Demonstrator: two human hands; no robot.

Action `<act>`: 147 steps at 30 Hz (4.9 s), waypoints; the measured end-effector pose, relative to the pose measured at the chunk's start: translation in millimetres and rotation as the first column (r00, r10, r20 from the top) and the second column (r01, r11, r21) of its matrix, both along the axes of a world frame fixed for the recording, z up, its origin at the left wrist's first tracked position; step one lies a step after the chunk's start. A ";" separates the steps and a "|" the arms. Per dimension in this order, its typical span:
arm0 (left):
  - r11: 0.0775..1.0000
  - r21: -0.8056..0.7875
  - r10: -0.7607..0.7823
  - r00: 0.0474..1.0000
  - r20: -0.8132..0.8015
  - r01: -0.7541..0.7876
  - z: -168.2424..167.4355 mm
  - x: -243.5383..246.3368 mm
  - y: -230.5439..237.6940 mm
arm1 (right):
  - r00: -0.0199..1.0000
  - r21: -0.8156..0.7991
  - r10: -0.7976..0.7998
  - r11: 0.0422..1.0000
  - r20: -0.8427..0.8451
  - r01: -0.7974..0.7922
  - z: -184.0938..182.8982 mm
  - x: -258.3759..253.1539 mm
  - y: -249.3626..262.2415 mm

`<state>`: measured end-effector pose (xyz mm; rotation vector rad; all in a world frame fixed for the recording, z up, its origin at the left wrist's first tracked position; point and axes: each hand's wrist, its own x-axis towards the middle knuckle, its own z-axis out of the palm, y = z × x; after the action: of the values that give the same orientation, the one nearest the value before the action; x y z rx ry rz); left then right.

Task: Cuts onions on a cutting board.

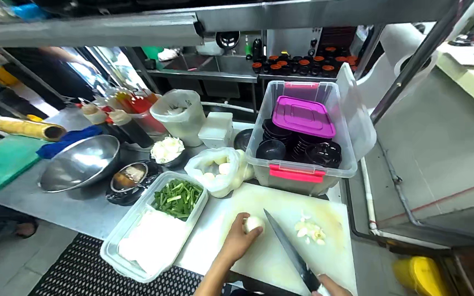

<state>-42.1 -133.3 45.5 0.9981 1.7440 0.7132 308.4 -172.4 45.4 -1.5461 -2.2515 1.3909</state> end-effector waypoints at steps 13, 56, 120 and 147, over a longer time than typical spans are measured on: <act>0.870 0.372 -0.265 0.943 -0.199 0.323 -41.7 -46.1 -7.0 | 0.886 0.010 -0.254 0.962 0.387 0.272 14.5 -101.7 -15.9; 0.852 0.442 -0.198 0.954 -0.224 0.281 -38.9 -19.7 3.0 | 0.872 -0.029 -0.029 0.998 0.488 0.049 47.0 -157.5 5.7; 0.765 -0.035 -0.580 0.665 -0.470 0.643 -20.3 -35.1 46.2 | 0.889 -0.221 0.016 0.971 0.458 0.096 22.7 -146.0 25.6; 0.761 -0.115 -0.584 0.597 -0.550 0.639 -9.0 -37.6 35.3 | 0.863 -0.081 -0.130 0.978 0.489 0.193 22.3 -98.0 -31.7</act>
<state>-79.7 -97.9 36.5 1.9031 1.6549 0.0270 210.4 -204.1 67.7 -2.2868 -2.2295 1.2263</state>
